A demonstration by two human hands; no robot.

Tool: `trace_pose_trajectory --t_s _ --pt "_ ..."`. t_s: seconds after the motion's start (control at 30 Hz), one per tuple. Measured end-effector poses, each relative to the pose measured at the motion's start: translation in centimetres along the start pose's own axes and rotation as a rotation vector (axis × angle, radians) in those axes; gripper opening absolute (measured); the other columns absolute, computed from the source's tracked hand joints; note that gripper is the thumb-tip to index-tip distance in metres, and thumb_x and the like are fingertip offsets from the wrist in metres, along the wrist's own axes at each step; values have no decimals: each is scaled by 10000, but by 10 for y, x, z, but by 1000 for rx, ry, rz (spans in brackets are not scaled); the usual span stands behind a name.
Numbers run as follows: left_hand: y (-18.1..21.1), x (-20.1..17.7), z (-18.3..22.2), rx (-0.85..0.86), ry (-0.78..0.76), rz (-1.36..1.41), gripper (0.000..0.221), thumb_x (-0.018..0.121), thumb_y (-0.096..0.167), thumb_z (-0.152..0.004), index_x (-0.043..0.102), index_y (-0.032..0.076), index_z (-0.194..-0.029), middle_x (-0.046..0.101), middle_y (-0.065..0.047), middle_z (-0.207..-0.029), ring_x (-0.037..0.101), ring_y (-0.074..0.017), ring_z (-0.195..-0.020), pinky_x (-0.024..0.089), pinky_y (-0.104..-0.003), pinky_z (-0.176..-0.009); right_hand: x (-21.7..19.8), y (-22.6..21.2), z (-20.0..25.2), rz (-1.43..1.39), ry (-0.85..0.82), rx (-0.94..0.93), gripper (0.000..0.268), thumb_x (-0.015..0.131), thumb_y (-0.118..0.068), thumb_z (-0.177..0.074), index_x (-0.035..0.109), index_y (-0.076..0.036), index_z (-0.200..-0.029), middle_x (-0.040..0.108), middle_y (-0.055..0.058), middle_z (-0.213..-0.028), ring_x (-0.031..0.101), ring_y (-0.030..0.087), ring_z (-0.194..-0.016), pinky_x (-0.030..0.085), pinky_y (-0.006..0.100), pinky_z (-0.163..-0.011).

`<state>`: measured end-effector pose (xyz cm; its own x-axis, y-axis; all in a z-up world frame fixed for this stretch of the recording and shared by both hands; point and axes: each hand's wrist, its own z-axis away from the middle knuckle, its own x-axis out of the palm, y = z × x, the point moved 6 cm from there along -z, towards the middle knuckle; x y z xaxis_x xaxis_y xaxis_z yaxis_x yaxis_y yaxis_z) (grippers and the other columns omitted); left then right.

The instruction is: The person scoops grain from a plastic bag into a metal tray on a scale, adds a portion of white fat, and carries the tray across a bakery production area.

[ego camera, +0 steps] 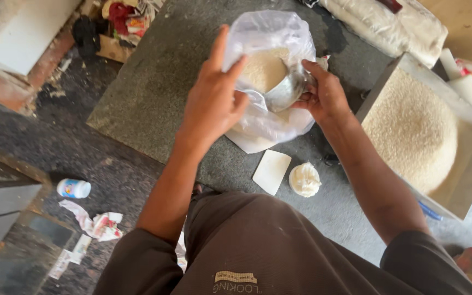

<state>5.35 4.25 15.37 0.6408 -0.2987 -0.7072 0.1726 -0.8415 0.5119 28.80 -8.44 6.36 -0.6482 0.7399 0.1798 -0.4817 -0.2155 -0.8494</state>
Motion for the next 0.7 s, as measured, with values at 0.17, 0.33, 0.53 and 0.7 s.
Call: trace_pose_trajectory --t_s 0.17,0.33,0.53,0.7 --pt "-6 -11 8 -26 -21 178 658 699 29 -928 469 -59 -1539 168 -258 -1717 550 -388 -1382 531 -432 -1072 -14 -15 28 7 -19 -142 444 596 -379 -957 608 -24 -1223 664 78 -815 700 231 -691 674 492 -757" --pt "28 -24 8 148 166 184 552 760 124 -1036 532 36 -1531 200 -227 -1710 473 -381 -1464 478 -482 -1184 -16 -22 56 -42 50 -167 583 636 -435 -865 610 27 -1219 641 80 -835 727 251 -772 671 496 -783" --pt "39 -42 14 42 225 387 374 710 109 -1087 582 112 -1438 381 -155 -1637 578 -277 -1391 543 -403 -1052 -26 -25 75 -123 106 -203 690 648 -464 -799 580 110 -1176 624 116 -807 735 291 -755 690 491 -757" --pt "44 -48 17 28 212 411 360 676 82 -1094 594 108 -1444 432 -145 -1629 551 -283 -1461 564 -410 -1067 -39 -28 85 -212 58 -243 698 671 -489 -903 507 156 -1114 513 157 -845 707 331 -740 667 513 -707"
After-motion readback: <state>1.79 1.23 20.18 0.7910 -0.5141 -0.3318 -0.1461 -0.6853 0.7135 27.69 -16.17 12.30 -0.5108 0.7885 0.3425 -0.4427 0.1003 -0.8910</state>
